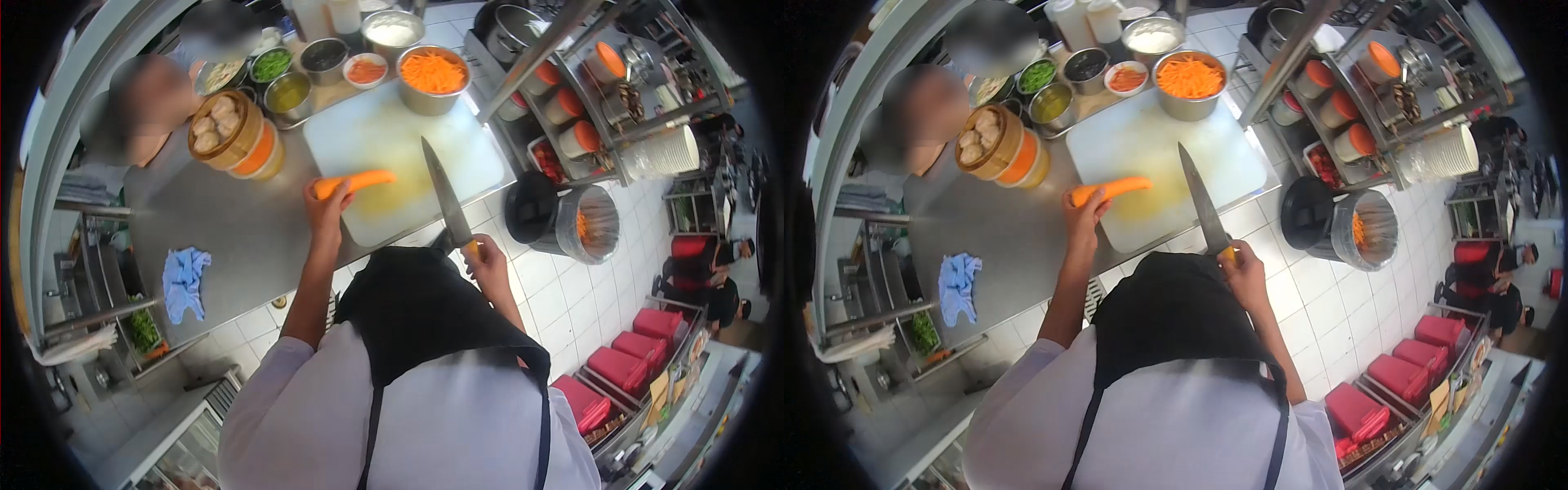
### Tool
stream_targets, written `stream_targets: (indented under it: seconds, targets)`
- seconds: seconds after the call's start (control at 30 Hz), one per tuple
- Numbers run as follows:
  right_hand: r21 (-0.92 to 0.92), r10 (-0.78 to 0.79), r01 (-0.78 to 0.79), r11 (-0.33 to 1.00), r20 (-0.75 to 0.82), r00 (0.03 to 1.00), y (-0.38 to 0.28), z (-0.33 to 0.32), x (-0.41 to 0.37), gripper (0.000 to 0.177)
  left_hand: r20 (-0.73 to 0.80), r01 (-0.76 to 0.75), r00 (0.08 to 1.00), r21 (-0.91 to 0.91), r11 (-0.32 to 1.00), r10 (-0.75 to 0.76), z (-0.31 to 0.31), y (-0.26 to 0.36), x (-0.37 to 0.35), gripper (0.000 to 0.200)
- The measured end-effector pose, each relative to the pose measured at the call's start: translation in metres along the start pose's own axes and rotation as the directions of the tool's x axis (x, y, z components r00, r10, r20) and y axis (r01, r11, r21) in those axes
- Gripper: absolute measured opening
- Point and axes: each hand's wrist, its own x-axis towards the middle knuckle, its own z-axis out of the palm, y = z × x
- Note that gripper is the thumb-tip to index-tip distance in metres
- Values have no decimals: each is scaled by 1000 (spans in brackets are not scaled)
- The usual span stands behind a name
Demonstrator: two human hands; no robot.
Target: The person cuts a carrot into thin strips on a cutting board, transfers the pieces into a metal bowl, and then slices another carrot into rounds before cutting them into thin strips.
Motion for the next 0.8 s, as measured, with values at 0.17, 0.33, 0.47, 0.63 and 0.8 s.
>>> stream_targets:
  seconds: [0.17, 0.33, 0.47, 0.63, 0.8]
  targets:
    - [-356, -224, 199, 913, -32, 974, -12, 0, -7, 34, 227, -366, 927, 724, 585, 299, 28, 14, -17, 46]
    - [-563, -322, 268, 782, 3, 947, -20, 0, -13, 30, 637, -782, 600, 593, 189, 484, 38, 22, -17, 39]
    - [-672, -296, 266, 691, 73, 953, -51, 2, -24, 24, 779, -866, 490, 486, 118, 391, 61, 29, -10, 33]
    - [-751, -390, 340, 566, 120, 913, -50, 9, -23, 19, 833, -890, 443, 452, 53, 331, 72, 33, 0, 33]
    - [-746, -421, 387, 543, 157, 893, -60, 14, -25, 16, 851, -900, 417, 436, 13, 320, 77, 34, 1, 34]
